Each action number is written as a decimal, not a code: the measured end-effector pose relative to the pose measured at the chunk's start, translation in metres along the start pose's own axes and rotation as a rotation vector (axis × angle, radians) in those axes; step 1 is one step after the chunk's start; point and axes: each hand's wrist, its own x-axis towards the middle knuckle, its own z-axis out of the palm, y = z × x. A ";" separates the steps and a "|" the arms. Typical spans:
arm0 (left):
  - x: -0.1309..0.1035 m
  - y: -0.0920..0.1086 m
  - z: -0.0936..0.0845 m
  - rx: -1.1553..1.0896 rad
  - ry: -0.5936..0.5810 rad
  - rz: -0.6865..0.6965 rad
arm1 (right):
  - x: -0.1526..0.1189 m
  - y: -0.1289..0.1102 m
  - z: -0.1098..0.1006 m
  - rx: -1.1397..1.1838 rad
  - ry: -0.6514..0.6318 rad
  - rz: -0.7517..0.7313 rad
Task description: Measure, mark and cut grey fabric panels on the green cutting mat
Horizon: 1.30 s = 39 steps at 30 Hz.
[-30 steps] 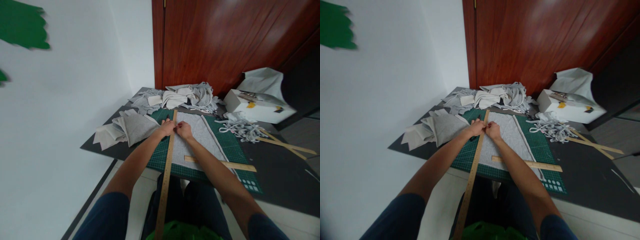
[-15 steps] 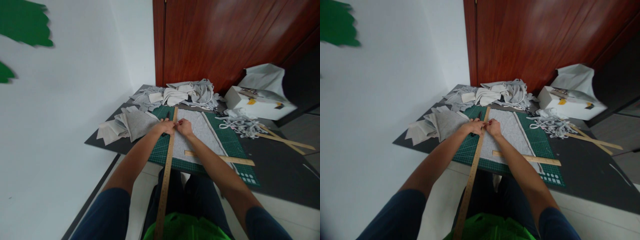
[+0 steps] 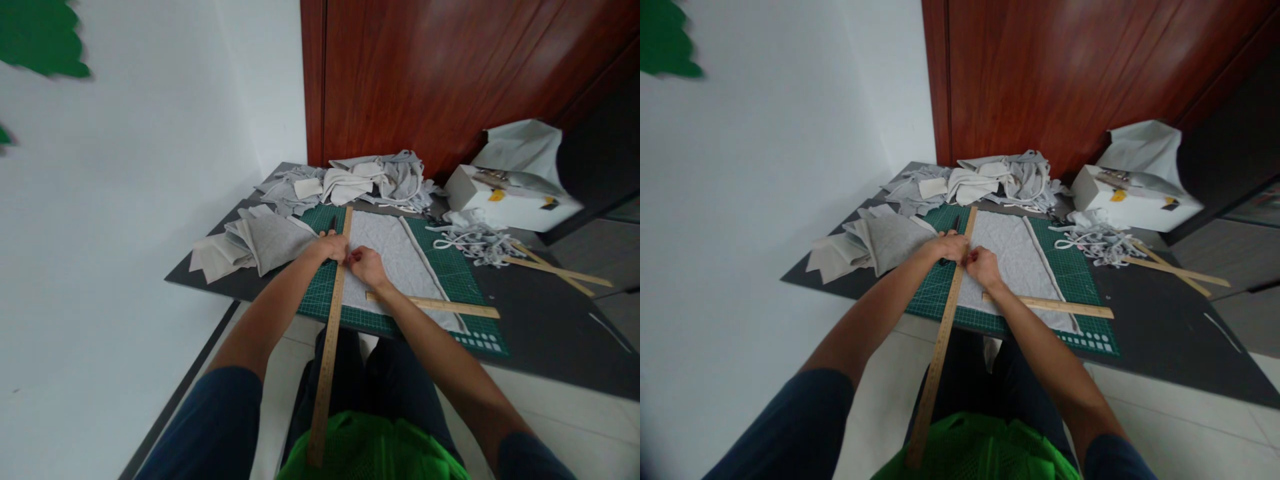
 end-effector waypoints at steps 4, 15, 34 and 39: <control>-0.001 0.003 0.000 0.057 -0.038 -0.015 | -0.012 -0.001 0.001 0.018 -0.006 0.003; -0.035 0.009 -0.005 0.101 0.087 0.005 | -0.020 0.002 -0.008 0.089 0.029 0.028; -0.050 -0.002 0.011 0.081 0.060 0.116 | -0.001 0.005 0.006 0.049 0.081 -0.001; -0.046 -0.001 0.011 0.095 -0.017 0.116 | -0.013 0.001 0.002 0.054 0.056 0.027</control>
